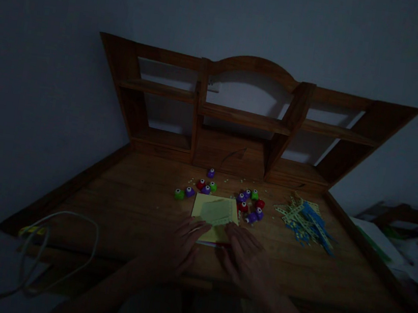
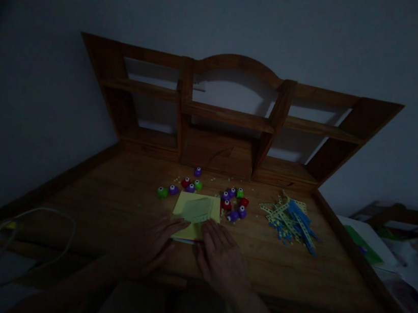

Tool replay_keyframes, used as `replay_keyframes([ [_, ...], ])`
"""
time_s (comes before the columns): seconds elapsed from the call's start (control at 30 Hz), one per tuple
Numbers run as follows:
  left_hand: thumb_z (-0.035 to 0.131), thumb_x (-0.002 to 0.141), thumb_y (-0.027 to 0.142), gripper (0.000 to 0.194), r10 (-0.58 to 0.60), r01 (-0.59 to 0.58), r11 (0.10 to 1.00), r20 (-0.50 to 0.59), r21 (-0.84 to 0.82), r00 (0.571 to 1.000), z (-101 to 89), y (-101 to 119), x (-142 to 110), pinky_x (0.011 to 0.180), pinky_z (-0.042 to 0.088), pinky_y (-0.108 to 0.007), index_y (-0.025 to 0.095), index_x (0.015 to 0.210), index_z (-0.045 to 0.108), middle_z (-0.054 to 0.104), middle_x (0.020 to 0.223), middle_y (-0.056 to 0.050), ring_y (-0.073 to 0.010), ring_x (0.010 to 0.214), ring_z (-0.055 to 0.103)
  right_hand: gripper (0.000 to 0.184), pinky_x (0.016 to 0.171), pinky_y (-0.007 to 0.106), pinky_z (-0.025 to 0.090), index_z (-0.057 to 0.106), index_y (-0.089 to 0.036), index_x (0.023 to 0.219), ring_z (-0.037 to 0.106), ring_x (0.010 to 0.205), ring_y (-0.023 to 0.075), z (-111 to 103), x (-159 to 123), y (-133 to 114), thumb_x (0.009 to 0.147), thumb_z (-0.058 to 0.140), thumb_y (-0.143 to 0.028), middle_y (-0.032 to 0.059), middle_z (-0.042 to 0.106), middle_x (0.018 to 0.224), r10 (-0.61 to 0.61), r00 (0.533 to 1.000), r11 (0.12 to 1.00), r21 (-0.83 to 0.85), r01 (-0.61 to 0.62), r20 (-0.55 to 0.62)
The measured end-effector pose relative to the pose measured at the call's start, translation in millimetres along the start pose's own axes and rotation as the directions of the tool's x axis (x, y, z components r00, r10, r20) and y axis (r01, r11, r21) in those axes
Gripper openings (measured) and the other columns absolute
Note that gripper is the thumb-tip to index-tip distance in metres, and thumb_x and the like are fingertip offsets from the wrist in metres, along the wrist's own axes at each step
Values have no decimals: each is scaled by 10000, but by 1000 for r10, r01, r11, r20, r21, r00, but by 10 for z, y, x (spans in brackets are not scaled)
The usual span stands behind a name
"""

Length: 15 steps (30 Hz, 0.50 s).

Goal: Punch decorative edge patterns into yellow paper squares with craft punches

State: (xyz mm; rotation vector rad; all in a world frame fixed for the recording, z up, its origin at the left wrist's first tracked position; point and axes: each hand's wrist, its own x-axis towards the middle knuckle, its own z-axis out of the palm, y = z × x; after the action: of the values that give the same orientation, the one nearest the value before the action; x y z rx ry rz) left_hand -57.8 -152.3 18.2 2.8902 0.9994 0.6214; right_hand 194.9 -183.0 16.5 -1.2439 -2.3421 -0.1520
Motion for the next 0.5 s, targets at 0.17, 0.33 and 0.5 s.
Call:
replay_keyframes([
  [0.17, 401, 918, 192, 536, 35, -34, 998, 24, -45, 999, 40, 64, 84, 1111, 335, -460, 145, 1444, 308, 465, 1415, -114, -250, 1331, 380, 346, 1012, 493, 447, 501, -134, 1233, 550, 1161, 283, -60, 42, 21, 892, 469, -190, 160, 602, 1221, -4, 997, 999, -53, 0, -76],
  [0.33, 390, 936, 202, 493, 30, -28, 998, 44, -49, 999, 77, 23, 95, 1069, 371, -462, 171, 1426, 339, 510, 1368, -104, -257, 1286, 432, 263, 914, 473, 499, 552, -164, 1142, 602, 1016, 274, -90, -7, 129, 895, 475, -214, 139, 640, 1064, 76, 992, 997, -19, -78, -105],
  [0.5, 406, 935, 233, 497, 61, -59, 998, 68, -33, 996, 82, 17, 171, 1028, 397, -451, 175, 1424, 341, 538, 1305, -126, -258, 1230, 478, 408, 1004, 438, 463, 460, -175, 1309, 542, 1167, 238, -36, 27, 112, 902, 470, -205, 115, 586, 1261, 36, 996, 991, 129, -47, 83],
])
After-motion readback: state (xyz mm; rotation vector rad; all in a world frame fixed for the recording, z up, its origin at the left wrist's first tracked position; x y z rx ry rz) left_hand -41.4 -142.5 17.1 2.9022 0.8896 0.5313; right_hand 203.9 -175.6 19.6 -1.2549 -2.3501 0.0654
